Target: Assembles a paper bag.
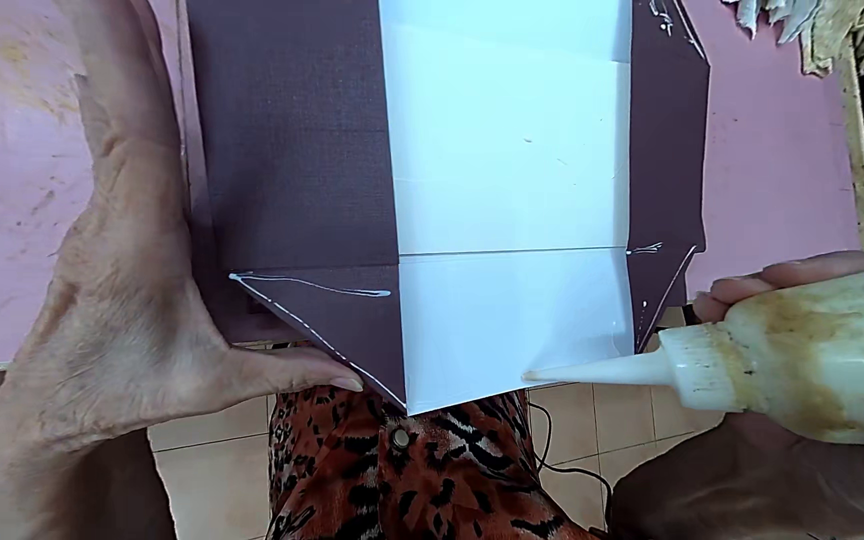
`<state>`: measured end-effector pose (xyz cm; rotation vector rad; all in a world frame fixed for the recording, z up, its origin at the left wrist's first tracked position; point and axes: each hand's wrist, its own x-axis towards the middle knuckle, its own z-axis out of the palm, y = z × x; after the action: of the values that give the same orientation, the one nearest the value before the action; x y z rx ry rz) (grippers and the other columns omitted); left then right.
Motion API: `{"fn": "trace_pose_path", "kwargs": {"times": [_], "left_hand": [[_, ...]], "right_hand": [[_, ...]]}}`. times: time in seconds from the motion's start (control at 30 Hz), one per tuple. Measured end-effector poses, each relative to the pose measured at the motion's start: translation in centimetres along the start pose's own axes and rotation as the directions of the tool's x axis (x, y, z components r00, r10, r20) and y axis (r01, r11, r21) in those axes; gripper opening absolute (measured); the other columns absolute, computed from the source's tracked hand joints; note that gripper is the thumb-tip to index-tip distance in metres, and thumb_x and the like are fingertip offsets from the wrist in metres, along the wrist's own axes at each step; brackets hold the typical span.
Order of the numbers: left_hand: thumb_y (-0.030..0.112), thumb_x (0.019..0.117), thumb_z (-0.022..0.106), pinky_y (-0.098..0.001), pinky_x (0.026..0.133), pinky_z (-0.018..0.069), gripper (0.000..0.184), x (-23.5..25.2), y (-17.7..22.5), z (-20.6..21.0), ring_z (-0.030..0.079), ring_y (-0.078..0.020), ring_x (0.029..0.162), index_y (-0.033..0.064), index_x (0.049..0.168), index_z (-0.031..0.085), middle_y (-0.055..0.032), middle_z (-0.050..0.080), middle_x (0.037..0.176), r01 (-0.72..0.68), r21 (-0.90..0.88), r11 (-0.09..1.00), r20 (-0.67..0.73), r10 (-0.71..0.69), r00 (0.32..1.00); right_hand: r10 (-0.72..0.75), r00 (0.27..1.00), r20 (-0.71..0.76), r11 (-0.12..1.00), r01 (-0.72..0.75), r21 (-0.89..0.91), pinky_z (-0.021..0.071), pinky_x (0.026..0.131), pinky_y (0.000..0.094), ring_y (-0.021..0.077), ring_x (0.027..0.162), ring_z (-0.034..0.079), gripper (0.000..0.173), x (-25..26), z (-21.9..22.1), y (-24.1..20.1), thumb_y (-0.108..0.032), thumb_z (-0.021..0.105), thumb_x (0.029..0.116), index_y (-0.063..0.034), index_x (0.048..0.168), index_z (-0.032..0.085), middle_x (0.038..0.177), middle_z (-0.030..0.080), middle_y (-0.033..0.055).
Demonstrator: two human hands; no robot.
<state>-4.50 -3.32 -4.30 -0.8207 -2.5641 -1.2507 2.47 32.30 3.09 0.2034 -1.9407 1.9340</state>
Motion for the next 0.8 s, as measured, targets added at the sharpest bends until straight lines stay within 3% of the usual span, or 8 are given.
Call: {"fn": "trace_pose_path", "kwargs": {"times": [0.13, 0.23, 0.4, 0.47, 0.6, 0.7, 0.77, 0.8], "left_hand": [[0.083, 0.0613, 0.074, -0.0534, 0.127, 0.0125, 0.147, -1.1, -0.5, 0.3, 0.023, -0.0295, 0.154, 0.0006, 0.162, 0.006, -0.0188, 0.025, 0.166, 0.046, 0.048, 0.998, -0.009, -0.045, 0.999], [0.087, 0.0626, 0.068, -0.0639, 0.125, 0.0055, 0.149, 0.0, 0.7, 0.1, 0.016, -0.0361, 0.156, -0.0009, 0.162, 0.001, -0.0201, 0.019, 0.168, 0.040, 0.104, 0.994, -0.017, -0.038, 0.999], [0.089, 0.0639, 0.065, -0.0661, 0.124, 0.0040, 0.148, 0.3, 0.9, 0.1, 0.012, -0.0391, 0.156, -0.0033, 0.161, 0.002, -0.0223, 0.016, 0.168, 0.029, 0.110, 0.993, -0.016, -0.027, 0.999], [0.090, 0.0651, 0.063, -0.0662, 0.124, 0.0038, 0.147, 0.3, 0.8, 0.1, 0.012, -0.0395, 0.156, -0.0040, 0.161, 0.003, -0.0234, 0.015, 0.168, 0.027, 0.117, 0.993, -0.014, -0.026, 1.000], [0.090, 0.0647, 0.064, -0.0688, 0.123, 0.0024, 0.148, 0.4, 0.9, 0.1, 0.012, -0.0409, 0.156, -0.0051, 0.161, 0.003, -0.0244, 0.016, 0.167, 0.025, 0.110, 0.994, -0.010, -0.024, 1.000], [0.091, 0.0633, 0.063, -0.0682, 0.123, 0.0025, 0.150, 0.2, 0.5, 0.3, 0.010, -0.0416, 0.156, -0.0045, 0.161, 0.001, -0.0247, 0.014, 0.168, 0.027, 0.124, 0.992, -0.014, -0.026, 1.000], [0.091, 0.0612, 0.064, -0.0670, 0.124, 0.0021, 0.153, 0.1, 0.1, 0.5, 0.009, -0.0413, 0.156, -0.0049, 0.161, 0.000, -0.0243, 0.016, 0.167, 0.024, 0.108, 0.994, -0.017, -0.023, 1.000], [0.091, 0.0606, 0.065, -0.0670, 0.124, 0.0018, 0.153, 0.0, -0.1, 0.6, 0.010, -0.0415, 0.156, -0.0052, 0.161, 0.001, -0.0242, 0.017, 0.167, 0.022, 0.107, 0.994, -0.021, -0.020, 1.000]], "right_hand": [[0.009, 0.988, 0.154, 1.000, -0.005, -0.023, 0.0654, 0.085, 0.0336, 0.0212, 0.097, 0.074, 0.082, 0.5, 1.5, -0.3, -0.026, 0.097, 0.0628, -0.0068, 0.125, 0.048, 0.107, 0.072, 0.0051], [0.041, 0.968, 0.249, 0.999, -0.046, 0.012, 0.0641, 0.086, 0.0291, 0.0189, 0.099, 0.074, 0.070, 0.9, 3.2, -0.8, -0.015, 0.094, 0.0662, -0.0069, 0.121, 0.051, 0.107, 0.072, 0.0043], [0.031, 0.959, 0.282, 0.999, -0.022, -0.033, 0.0627, 0.074, 0.0195, 0.0109, 0.089, 0.075, 0.038, 1.8, 5.5, -0.6, -0.009, 0.087, 0.0752, -0.0053, 0.103, 0.062, 0.094, 0.075, 0.0024], [0.047, 0.949, 0.311, 0.999, -0.039, -0.033, 0.0619, 0.077, 0.0178, 0.0076, 0.092, 0.074, 0.033, 2.0, 6.3, -0.6, -0.009, 0.084, 0.0779, -0.0065, 0.102, 0.062, 0.095, 0.074, -0.0010], [0.051, 0.924, 0.380, 0.998, -0.032, -0.057, 0.0599, 0.090, 0.0241, 0.0142, 0.106, 0.069, 0.059, 2.5, 5.5, -0.2, -0.021, 0.089, 0.0717, -0.0057, 0.118, 0.056, 0.111, 0.069, 0.0017], [0.025, 0.939, 0.343, 0.996, 0.004, -0.084, 0.0605, 0.092, 0.0260, 0.0151, 0.108, 0.069, 0.064, 2.8, 5.9, 0.0, -0.022, 0.090, 0.0696, -0.0052, 0.120, 0.055, 0.113, 0.067, 0.0020], [0.018, 0.939, 0.344, 0.999, -0.007, -0.033, 0.0608, 0.091, 0.0250, 0.0136, 0.105, 0.071, 0.042, 2.5, 6.4, -0.1, -0.018, 0.080, 0.0839, -0.0053, 0.116, 0.057, 0.110, 0.070, 0.0015], [0.008, 0.950, 0.311, 1.000, -0.010, 0.004, 0.0603, 0.089, 0.0246, 0.0127, 0.102, 0.072, 0.024, 2.0, 7.0, -0.2, -0.021, 0.063, 0.0968, -0.0054, 0.114, 0.057, 0.107, 0.071, 0.0012]]}}
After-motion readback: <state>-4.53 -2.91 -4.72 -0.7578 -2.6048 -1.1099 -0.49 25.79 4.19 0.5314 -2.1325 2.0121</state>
